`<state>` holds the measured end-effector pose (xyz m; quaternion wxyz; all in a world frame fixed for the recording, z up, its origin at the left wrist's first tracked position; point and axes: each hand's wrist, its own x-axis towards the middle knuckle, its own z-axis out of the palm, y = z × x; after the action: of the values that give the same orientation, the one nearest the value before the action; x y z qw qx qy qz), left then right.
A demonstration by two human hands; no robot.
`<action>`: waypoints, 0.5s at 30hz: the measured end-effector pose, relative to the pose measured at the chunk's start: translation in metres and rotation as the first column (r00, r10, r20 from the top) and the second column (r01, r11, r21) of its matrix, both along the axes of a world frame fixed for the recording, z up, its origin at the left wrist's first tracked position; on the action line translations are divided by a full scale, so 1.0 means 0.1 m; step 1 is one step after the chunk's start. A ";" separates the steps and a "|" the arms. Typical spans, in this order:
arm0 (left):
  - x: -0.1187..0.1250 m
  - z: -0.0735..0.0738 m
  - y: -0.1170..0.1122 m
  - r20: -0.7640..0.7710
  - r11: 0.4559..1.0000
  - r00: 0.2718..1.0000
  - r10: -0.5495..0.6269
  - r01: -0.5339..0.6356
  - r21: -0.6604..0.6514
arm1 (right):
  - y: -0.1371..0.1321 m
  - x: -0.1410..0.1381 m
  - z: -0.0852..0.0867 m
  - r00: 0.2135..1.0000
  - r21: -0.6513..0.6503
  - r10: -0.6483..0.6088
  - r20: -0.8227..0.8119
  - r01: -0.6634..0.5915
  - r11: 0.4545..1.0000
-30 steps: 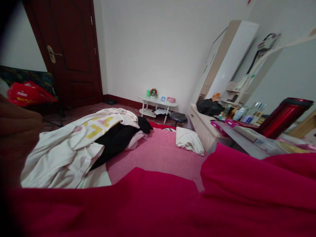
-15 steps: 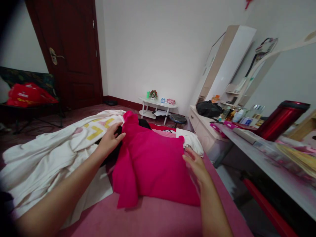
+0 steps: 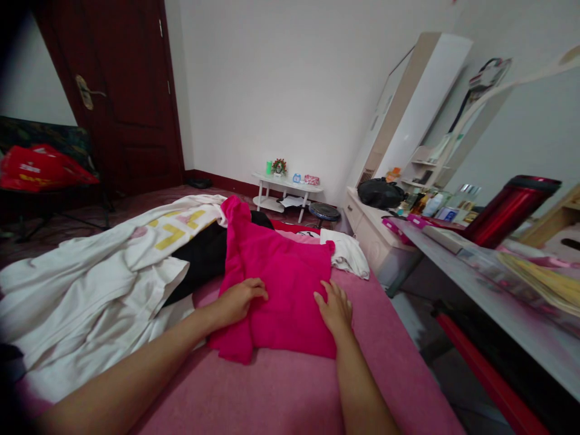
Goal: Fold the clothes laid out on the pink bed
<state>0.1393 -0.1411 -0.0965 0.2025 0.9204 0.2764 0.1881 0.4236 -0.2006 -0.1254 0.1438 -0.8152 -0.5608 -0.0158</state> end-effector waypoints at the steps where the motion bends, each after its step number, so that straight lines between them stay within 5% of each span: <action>1: -0.01 -0.02 0.01 -0.019 1.000 1.000 0.005 -0.005 0.014 | -0.01 -0.01 0.02 1.000 -0.010 0.001 0.003 -0.001 1.000; 4: -0.10 0.05 -0.05 -0.119 0.996 0.993 -0.018 0.028 0.089 | -0.10 -0.04 0.06 0.999 -0.033 0.035 -0.005 -0.035 0.999; 11: -0.62 0.53 -0.48 -0.437 0.969 0.890 -0.126 0.205 0.138 | -0.68 -0.01 0.04 0.979 0.108 0.199 -0.043 -0.194 0.975; 15: -0.76 0.55 -0.54 -0.418 0.944 0.889 -0.187 0.281 0.174 | -0.92 -0.04 0.02 0.952 0.217 0.257 -0.166 -0.219 0.951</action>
<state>0.0631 -0.1954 -0.0413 0.0562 0.9831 0.1744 0.0029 0.4193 -0.2929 -0.1232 0.2777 -0.7210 -0.6344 0.0251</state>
